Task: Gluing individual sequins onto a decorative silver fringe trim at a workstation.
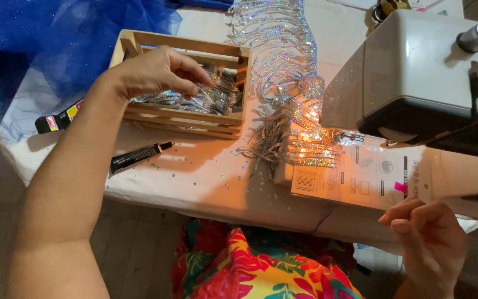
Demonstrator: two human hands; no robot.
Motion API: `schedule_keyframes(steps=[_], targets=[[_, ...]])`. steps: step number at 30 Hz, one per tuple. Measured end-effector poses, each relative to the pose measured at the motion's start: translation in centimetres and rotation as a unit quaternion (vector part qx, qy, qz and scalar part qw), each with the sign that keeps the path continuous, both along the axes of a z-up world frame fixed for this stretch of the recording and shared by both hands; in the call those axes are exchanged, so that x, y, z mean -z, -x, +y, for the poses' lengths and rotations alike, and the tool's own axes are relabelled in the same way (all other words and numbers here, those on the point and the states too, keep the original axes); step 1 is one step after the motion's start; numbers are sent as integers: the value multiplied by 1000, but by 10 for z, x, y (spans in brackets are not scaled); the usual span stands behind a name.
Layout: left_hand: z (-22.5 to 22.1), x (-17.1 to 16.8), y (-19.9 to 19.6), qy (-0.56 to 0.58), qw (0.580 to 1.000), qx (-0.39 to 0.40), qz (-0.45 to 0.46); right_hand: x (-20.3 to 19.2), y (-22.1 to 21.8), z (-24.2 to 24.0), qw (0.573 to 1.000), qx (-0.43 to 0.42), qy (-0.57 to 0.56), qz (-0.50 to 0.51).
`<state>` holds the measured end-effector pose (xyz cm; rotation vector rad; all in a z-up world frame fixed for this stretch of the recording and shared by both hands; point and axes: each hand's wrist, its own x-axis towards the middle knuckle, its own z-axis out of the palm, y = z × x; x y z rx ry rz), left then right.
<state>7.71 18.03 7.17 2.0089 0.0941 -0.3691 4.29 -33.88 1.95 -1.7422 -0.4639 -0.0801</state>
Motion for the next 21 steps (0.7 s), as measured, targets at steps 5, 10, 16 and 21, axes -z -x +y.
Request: schedule_keyframes(steps=[5, 10, 16, 21], targets=[[-4, 3, -2, 18, 1000, 4, 8, 3, 0, -3, 1000, -8, -10, 7], [-8, 4, -3, 3, 1000, 4, 7, 1, 1, 2, 1000, -4, 11, -10], [-6, 10, -6, 17, 1000, 10, 5, -47, 11, 63, 995, -98, 31, 5], [-10, 4, 1, 5, 1000, -7, 6, -69, -15, 159, 907, -256, 295, -157]])
